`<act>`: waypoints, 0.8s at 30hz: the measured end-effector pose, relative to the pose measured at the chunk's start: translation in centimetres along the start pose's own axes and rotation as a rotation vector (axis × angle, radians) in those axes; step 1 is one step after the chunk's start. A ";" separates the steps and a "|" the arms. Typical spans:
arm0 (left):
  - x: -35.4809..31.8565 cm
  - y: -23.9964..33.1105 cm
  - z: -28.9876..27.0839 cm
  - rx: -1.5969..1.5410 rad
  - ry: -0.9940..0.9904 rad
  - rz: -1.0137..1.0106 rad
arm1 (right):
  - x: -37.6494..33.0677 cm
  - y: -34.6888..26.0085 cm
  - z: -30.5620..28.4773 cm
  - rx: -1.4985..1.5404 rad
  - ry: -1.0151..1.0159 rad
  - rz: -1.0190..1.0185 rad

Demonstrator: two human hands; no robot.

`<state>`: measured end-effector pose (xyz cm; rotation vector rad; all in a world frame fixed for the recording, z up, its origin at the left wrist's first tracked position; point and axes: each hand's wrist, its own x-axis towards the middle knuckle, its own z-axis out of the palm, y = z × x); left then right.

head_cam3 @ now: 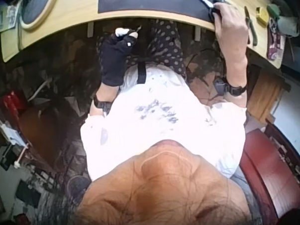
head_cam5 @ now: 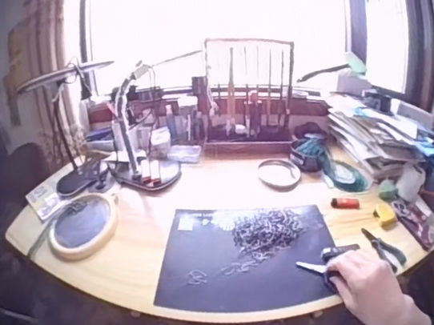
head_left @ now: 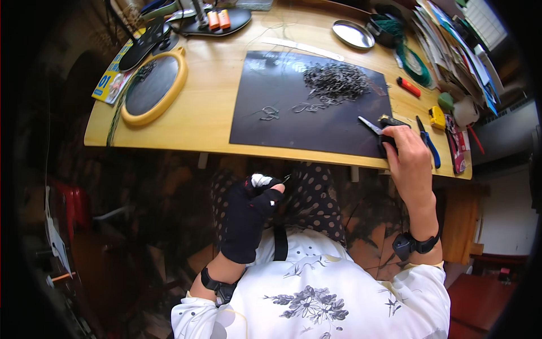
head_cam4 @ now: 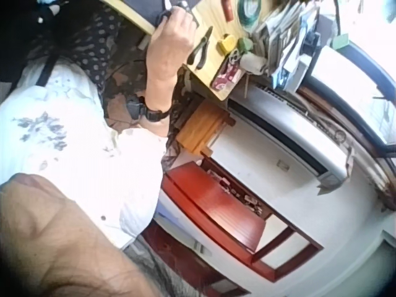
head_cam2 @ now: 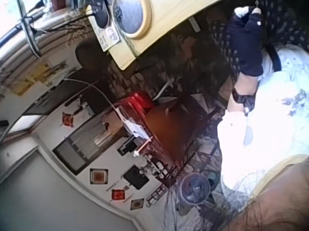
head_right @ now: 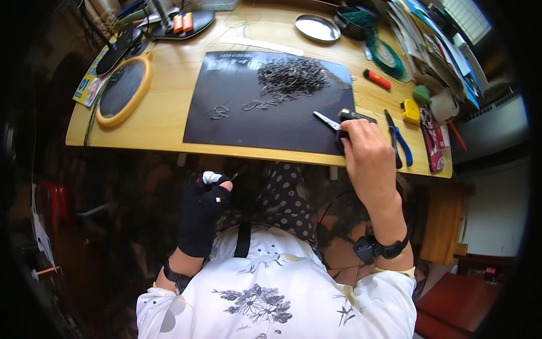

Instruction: Assemble fishing rigs by threading swivels and beads onto wire/fishing line and using tools for cutting and crimping.

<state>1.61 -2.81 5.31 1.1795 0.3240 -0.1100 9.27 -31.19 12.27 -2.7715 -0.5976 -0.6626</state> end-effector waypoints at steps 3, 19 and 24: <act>0.0 0.0 -0.4 0.062 0.034 0.001 | 0.2 -0.4 -0.1 -0.065 -0.036 -0.014; -0.4 -0.1 -0.2 0.131 -0.042 0.094 | -2.8 -6.6 2.9 0.834 -0.332 0.062; -0.4 -0.5 -0.1 0.171 -0.078 0.145 | -2.6 -7.1 3.4 0.861 -0.363 0.034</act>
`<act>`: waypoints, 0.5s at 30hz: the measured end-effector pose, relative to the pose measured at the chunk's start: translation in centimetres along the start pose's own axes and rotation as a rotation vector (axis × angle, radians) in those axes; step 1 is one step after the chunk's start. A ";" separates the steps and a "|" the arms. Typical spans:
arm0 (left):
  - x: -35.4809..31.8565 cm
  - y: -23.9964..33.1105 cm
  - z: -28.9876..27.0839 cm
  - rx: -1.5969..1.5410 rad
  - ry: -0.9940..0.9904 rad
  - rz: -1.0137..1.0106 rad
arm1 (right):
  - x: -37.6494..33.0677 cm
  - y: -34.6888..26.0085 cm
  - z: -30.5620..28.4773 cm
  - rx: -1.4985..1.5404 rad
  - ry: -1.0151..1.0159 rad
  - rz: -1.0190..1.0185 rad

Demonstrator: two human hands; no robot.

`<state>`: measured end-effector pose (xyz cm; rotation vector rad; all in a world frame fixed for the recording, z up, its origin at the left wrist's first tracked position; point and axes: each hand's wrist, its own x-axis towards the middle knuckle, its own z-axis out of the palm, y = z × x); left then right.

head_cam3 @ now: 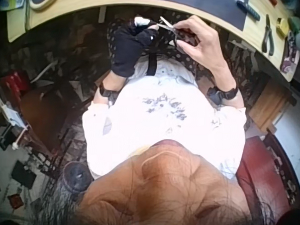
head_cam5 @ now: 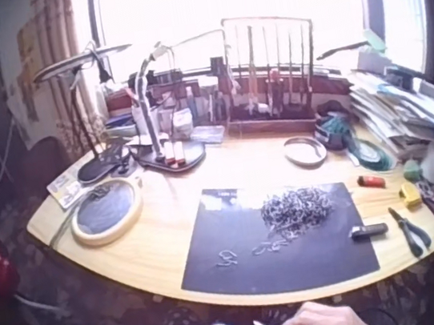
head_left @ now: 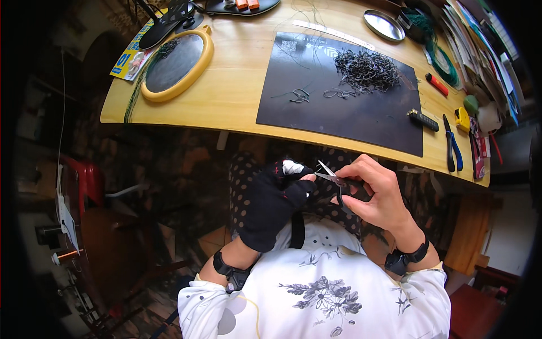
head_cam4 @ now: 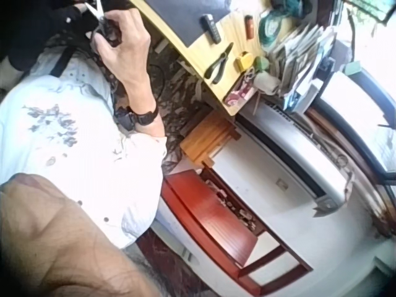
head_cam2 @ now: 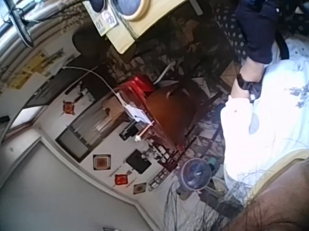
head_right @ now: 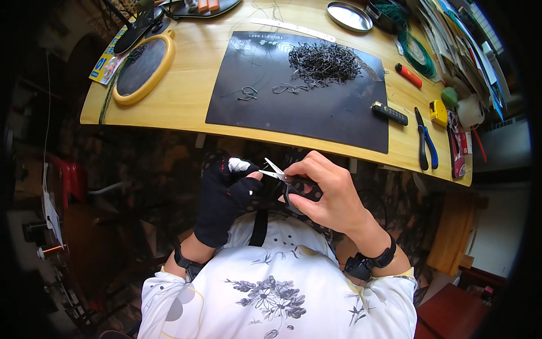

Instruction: Assemble fishing rigs by threading swivels and beads onto wire/fishing line and using tools for cutting and crimping.

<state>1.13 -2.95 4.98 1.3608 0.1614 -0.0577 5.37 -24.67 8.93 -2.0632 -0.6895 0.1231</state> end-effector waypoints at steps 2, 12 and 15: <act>0.1 -0.2 0.0 0.012 -0.009 0.027 | 0.1 -0.1 0.2 0.008 -0.006 -0.009; 0.2 -0.3 0.2 -0.009 0.003 0.014 | 0.3 -0.2 0.3 -0.025 -0.031 -0.012; 0.2 -0.2 0.2 -0.028 0.013 -0.008 | 0.3 -0.2 0.2 -0.028 -0.052 -0.015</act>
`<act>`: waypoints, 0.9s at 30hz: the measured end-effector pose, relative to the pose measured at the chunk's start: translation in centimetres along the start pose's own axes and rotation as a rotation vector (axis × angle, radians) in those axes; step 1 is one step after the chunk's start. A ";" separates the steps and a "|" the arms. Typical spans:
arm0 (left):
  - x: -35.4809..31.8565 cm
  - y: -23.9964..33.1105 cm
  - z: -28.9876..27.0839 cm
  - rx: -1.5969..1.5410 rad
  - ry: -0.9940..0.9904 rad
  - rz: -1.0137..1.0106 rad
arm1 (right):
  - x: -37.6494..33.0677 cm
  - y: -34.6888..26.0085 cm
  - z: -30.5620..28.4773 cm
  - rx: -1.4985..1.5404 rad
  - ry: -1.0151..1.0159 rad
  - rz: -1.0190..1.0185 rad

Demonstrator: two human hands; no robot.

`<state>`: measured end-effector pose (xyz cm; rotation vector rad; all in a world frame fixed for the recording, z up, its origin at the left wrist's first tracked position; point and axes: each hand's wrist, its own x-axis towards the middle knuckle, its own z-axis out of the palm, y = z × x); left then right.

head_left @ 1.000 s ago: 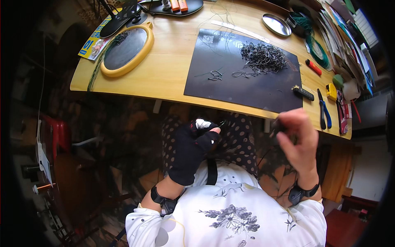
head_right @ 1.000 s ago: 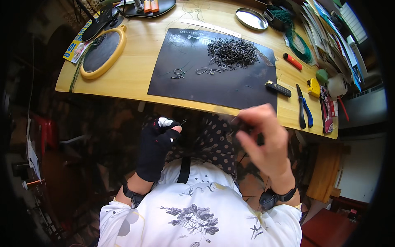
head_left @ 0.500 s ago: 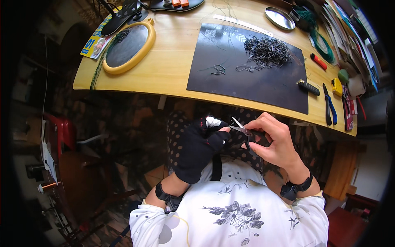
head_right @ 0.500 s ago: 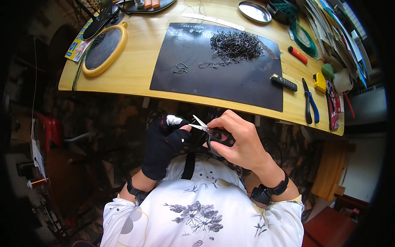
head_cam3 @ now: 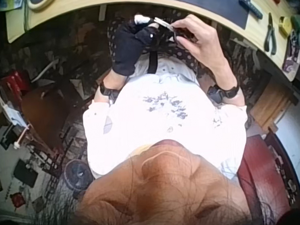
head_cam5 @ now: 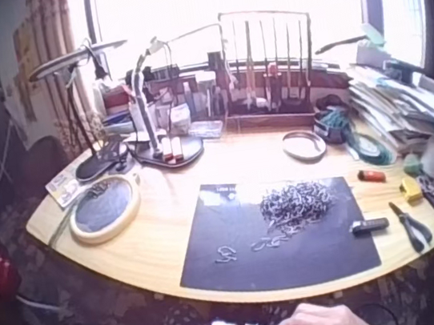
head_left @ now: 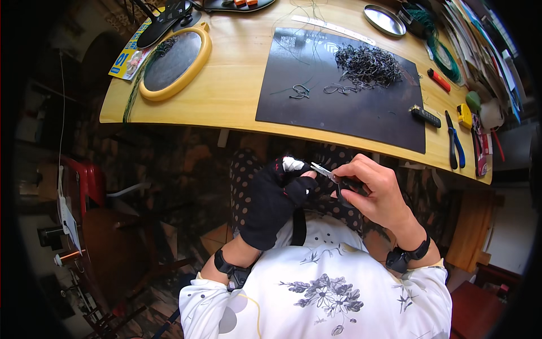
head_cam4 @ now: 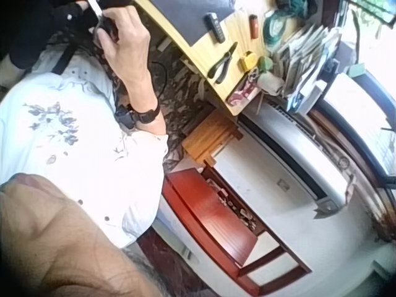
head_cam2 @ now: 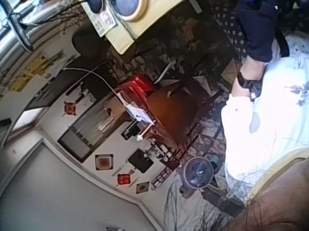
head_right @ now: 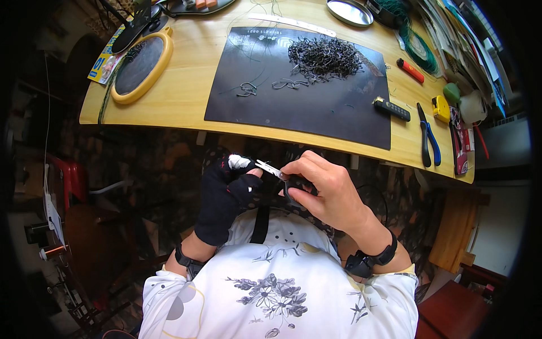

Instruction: Assemble fishing rigs by threading swivels and beads onto wire/fishing line and using tools for cutting and crimping.

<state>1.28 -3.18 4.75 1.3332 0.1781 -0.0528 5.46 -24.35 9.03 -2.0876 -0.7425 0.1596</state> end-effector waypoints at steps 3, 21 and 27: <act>0.0 0.0 -0.1 -0.008 -0.006 0.002 | -0.2 0.1 -0.2 0.030 -0.030 0.027; 0.7 -1.1 -0.7 0.004 0.029 -0.033 | -1.2 -1.2 -7.2 -0.542 0.317 0.039; 1.0 -1.4 -0.8 -0.053 0.013 -0.109 | -0.8 0.7 -9.3 -0.812 0.289 -0.029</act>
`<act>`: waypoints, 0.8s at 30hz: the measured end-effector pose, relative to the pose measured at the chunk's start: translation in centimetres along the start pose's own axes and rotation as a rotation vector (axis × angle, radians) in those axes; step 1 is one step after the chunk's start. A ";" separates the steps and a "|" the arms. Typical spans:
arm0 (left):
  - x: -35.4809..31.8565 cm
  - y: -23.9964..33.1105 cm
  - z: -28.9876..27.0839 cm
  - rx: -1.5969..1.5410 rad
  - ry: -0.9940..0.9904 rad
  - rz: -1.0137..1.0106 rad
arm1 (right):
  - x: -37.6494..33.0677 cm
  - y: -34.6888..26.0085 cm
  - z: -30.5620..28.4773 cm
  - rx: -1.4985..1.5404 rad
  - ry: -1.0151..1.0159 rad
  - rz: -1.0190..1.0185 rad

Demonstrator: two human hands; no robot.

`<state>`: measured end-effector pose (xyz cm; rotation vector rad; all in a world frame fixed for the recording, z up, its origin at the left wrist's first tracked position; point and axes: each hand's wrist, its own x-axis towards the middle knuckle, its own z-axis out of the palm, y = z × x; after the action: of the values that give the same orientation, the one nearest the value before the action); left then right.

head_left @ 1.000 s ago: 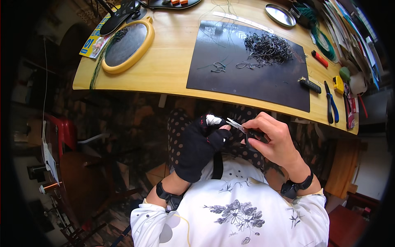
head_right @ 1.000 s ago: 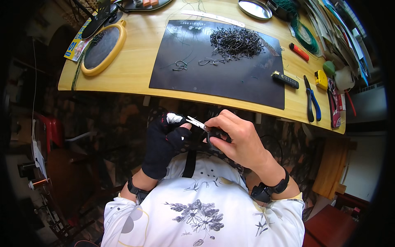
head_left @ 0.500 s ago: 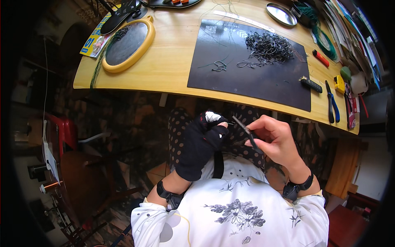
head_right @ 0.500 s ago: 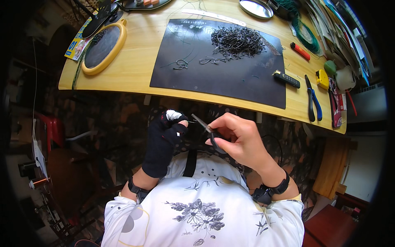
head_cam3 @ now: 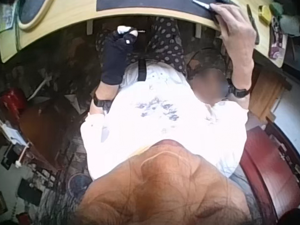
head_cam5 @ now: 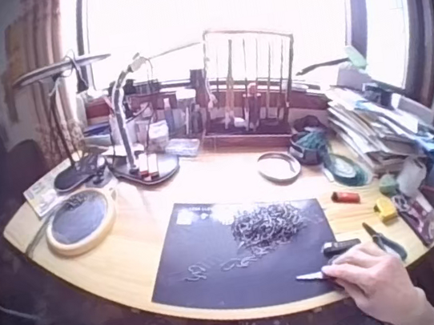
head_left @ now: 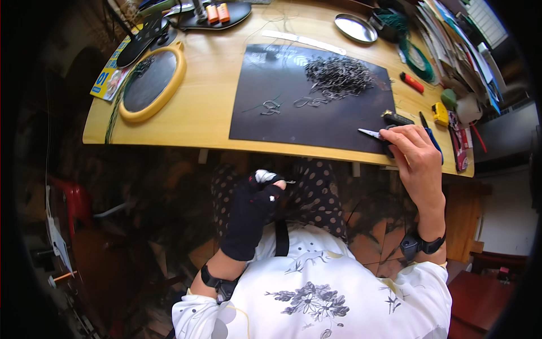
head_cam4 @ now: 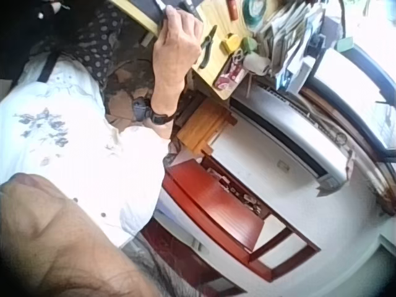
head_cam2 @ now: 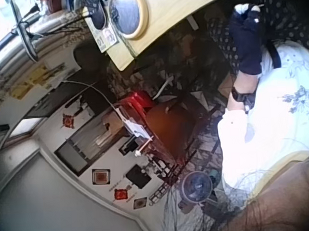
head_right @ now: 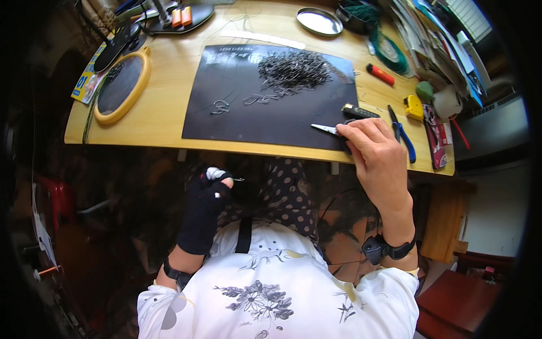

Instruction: Assemble fishing rigs by threading swivels and beads onto wire/fishing line and using tools for cutting and crimping.

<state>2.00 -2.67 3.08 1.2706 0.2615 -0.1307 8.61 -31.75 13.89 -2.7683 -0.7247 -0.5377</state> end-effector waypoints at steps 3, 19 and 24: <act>-0.3 0.3 0.0 -0.019 0.002 0.061 | 0.4 1.6 -0.3 0.015 0.084 0.044; -1.6 2.4 0.6 -0.102 -0.032 -0.202 | 3.6 6.4 1.6 -0.104 -0.062 0.009; -1.7 1.9 0.0 -0.217 -0.037 -0.250 | 4.0 7.4 2.2 -0.080 -0.081 0.033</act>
<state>0.81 -2.19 5.29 1.0164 0.3914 -0.3305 16.28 -35.71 12.60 -2.8857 -0.6880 -0.4599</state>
